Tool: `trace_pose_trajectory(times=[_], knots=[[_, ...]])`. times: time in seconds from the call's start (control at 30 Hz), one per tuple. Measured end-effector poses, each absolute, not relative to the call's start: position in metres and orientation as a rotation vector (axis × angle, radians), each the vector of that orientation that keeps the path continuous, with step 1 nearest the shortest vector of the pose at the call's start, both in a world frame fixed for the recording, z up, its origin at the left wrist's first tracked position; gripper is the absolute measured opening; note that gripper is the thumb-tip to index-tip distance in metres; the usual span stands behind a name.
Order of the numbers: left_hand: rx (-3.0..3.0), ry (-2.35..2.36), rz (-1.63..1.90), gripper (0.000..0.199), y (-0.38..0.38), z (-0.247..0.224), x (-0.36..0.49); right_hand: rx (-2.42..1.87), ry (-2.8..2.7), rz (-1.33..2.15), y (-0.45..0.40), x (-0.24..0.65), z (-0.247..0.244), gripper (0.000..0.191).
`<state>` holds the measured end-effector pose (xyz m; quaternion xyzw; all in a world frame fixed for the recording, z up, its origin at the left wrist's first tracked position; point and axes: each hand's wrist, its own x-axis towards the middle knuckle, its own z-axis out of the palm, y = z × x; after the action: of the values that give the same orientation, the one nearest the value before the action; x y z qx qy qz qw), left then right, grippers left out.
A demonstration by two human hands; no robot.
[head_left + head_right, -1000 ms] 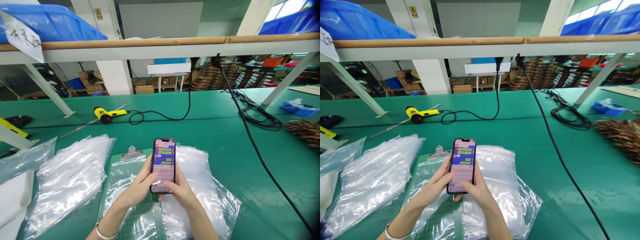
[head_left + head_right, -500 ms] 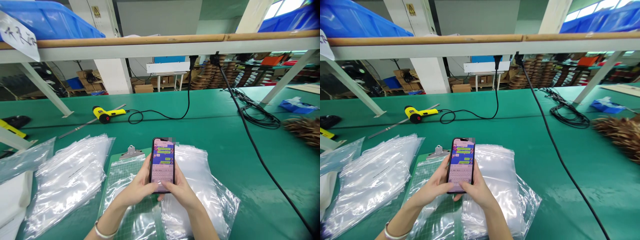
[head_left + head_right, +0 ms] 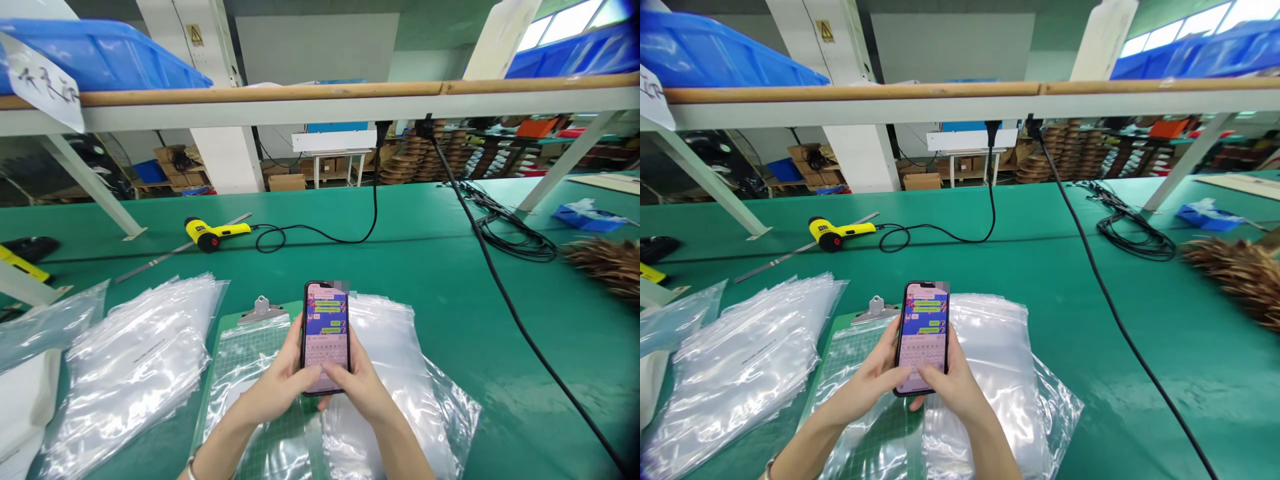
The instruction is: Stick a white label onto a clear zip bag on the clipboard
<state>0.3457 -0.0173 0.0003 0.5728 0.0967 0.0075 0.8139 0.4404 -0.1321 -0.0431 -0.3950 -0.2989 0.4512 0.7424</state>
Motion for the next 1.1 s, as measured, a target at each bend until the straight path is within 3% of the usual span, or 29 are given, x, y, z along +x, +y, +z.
trace_pose_trajectory(times=[0.17,0.37,0.63,1.1], knots=[[1.413,0.337,0.159,0.077,-0.013,-0.005,0.347,-0.748,-0.714,1.029,-0.134,0.443,-0.044,0.074],[1.342,0.258,0.107,0.091,-0.009,-0.008,0.346,-0.702,-0.719,1.063,-0.135,0.443,-0.046,0.077],[1.339,0.260,0.133,0.075,-0.009,-0.011,0.344,-0.700,-0.712,1.065,-0.137,0.445,-0.044,0.073],[1.382,0.363,0.210,0.074,-0.015,-0.015,0.349,-0.622,-0.758,1.053,-0.136,0.446,-0.048,0.072]])
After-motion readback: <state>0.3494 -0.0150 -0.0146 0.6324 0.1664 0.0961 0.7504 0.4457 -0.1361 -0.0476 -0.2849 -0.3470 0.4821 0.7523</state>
